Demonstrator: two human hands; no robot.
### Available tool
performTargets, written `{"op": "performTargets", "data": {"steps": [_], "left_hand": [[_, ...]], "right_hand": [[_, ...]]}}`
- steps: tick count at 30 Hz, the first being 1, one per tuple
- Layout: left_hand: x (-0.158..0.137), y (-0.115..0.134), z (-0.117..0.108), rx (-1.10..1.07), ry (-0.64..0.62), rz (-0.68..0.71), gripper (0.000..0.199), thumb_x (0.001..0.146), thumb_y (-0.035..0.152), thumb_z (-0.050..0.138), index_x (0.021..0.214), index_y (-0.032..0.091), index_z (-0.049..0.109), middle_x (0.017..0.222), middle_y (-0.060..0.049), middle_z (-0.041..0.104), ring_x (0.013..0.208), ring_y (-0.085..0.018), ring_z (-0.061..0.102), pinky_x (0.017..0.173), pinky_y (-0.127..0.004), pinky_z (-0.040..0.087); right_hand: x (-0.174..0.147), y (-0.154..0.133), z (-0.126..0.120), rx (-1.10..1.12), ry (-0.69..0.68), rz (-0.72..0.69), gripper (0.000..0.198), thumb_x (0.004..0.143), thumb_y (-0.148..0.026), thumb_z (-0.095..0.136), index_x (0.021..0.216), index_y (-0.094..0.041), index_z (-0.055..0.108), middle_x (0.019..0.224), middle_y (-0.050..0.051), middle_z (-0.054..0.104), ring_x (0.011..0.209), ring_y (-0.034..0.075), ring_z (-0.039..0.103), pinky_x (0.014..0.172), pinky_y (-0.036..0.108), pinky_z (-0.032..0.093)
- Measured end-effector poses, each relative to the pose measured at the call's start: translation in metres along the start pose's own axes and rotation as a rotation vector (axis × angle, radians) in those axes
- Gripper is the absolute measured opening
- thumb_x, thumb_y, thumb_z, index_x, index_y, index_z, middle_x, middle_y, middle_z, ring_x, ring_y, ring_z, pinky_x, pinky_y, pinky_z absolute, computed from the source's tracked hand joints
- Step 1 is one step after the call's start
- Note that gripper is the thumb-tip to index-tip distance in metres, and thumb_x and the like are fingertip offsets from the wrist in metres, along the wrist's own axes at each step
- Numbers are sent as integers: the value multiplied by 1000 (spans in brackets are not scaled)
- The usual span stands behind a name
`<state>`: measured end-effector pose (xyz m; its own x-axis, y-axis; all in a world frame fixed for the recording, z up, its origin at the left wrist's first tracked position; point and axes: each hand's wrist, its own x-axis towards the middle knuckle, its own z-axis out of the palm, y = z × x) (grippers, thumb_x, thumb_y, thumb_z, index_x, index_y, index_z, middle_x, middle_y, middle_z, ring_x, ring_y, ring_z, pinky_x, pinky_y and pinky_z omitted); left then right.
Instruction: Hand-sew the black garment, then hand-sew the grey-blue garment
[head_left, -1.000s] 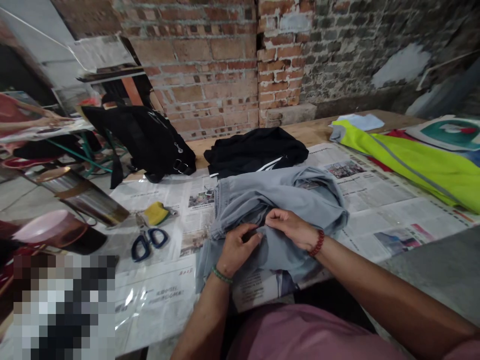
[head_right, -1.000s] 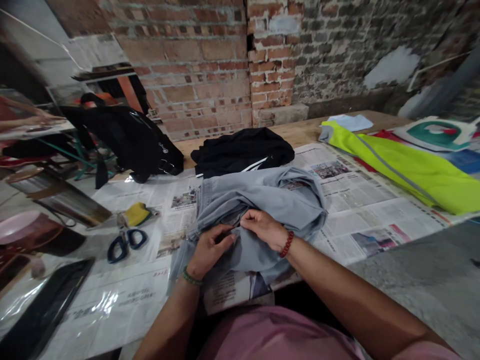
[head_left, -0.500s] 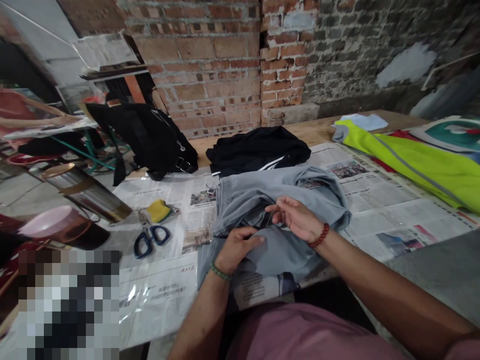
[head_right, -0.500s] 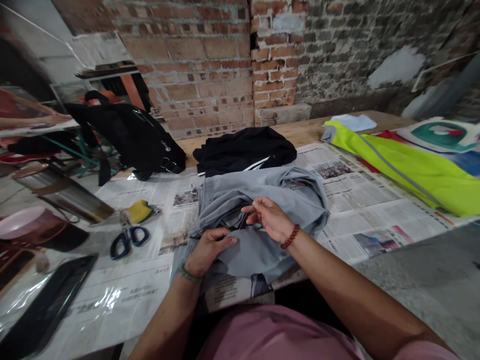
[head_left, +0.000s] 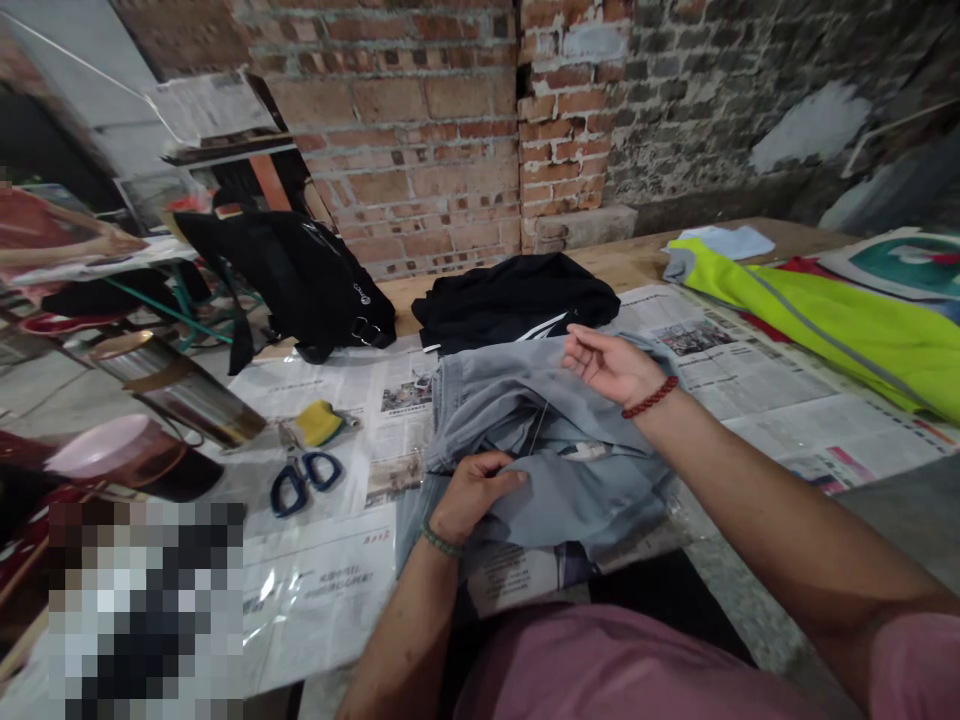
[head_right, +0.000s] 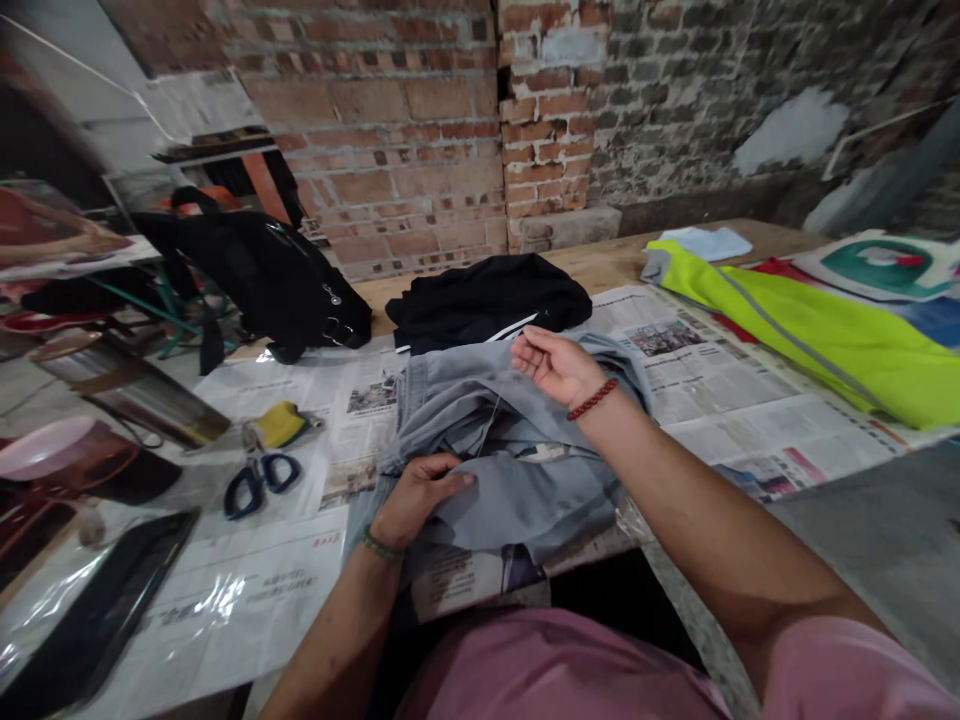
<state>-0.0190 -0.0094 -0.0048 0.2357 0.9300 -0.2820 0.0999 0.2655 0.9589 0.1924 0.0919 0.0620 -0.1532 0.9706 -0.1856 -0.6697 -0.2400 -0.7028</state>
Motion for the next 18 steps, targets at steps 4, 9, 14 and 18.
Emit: {"op": "performTargets", "data": {"steps": [4, 9, 14, 18], "left_hand": [[-1, 0, 1, -5, 1, -1, 23, 57, 34, 72, 61, 13, 63, 54, 3, 54, 49, -8, 47, 47, -18, 36], [-1, 0, 0, 5, -6, -2, 23, 58, 34, 71, 62, 13, 62, 54, 3, 54, 49, -8, 47, 47, -18, 36], [0, 0, 0, 25, -12, 13, 24, 58, 34, 71, 63, 13, 63, 56, 2, 55, 51, -9, 47, 48, -18, 37], [0, -1, -1, 28, -10, 17, 25, 57, 36, 72, 62, 13, 62, 56, 2, 56, 51, -9, 48, 47, -19, 38]], "right_hand": [[7, -23, 2, -35, 24, -92, 18, 86, -8, 42, 77, -16, 55, 57, -2, 64, 54, 9, 63, 54, 22, 53], [15, -44, 0, -96, 53, -176, 10, 84, -14, 49, 76, -19, 53, 58, -5, 62, 58, 10, 63, 57, 24, 53], [27, -62, -5, -163, 49, -253, 13, 83, -14, 50, 71, -20, 51, 60, -5, 61, 61, 10, 63, 60, 24, 52], [37, -76, -7, -200, 84, -288, 17, 85, -14, 46, 70, -20, 50, 59, -5, 59, 61, 9, 62, 60, 25, 52]]}}
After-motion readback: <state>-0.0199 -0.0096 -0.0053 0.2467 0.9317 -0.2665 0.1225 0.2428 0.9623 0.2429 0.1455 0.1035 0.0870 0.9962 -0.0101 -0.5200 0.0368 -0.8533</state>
